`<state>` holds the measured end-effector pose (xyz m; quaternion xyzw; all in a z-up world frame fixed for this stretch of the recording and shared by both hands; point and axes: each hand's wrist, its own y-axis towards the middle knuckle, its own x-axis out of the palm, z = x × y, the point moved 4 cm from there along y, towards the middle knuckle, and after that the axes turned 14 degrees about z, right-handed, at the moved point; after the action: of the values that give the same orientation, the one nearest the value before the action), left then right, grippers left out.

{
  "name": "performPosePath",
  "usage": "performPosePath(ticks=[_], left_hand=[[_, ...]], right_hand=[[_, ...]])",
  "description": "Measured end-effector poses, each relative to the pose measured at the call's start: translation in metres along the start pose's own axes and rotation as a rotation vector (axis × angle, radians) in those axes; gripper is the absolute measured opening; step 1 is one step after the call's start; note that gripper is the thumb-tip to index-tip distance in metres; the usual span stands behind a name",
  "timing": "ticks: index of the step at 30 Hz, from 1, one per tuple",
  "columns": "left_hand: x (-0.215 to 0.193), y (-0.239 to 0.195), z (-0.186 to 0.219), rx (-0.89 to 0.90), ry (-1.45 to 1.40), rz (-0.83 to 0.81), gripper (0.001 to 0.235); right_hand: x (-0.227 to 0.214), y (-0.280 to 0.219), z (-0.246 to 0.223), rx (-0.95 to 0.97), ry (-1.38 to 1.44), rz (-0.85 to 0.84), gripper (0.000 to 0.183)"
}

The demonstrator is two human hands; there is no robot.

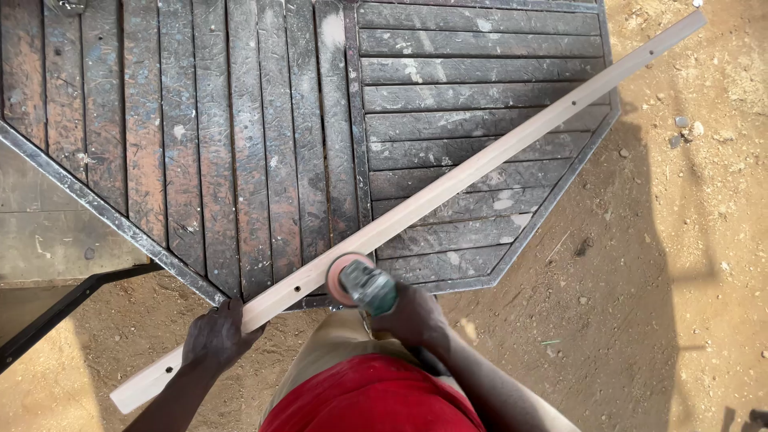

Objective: Sanding a long wooden plank using an angle grinder with a sanding attachment

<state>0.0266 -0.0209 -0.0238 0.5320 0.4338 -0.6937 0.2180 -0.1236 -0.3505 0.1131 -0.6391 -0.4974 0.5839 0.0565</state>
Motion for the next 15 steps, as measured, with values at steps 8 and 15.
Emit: performPosePath(ticks=[8,15], left_hand=[[-0.007,0.0,0.004,-0.028,0.014,-0.057,0.064],[-0.001,-0.002,0.001,-0.02,-0.021,-0.016,0.061]], right_hand=[[-0.057,0.064,0.038,0.145,0.108,0.173,0.041],[-0.132,0.098,0.078,0.447,0.472,0.397,0.023]])
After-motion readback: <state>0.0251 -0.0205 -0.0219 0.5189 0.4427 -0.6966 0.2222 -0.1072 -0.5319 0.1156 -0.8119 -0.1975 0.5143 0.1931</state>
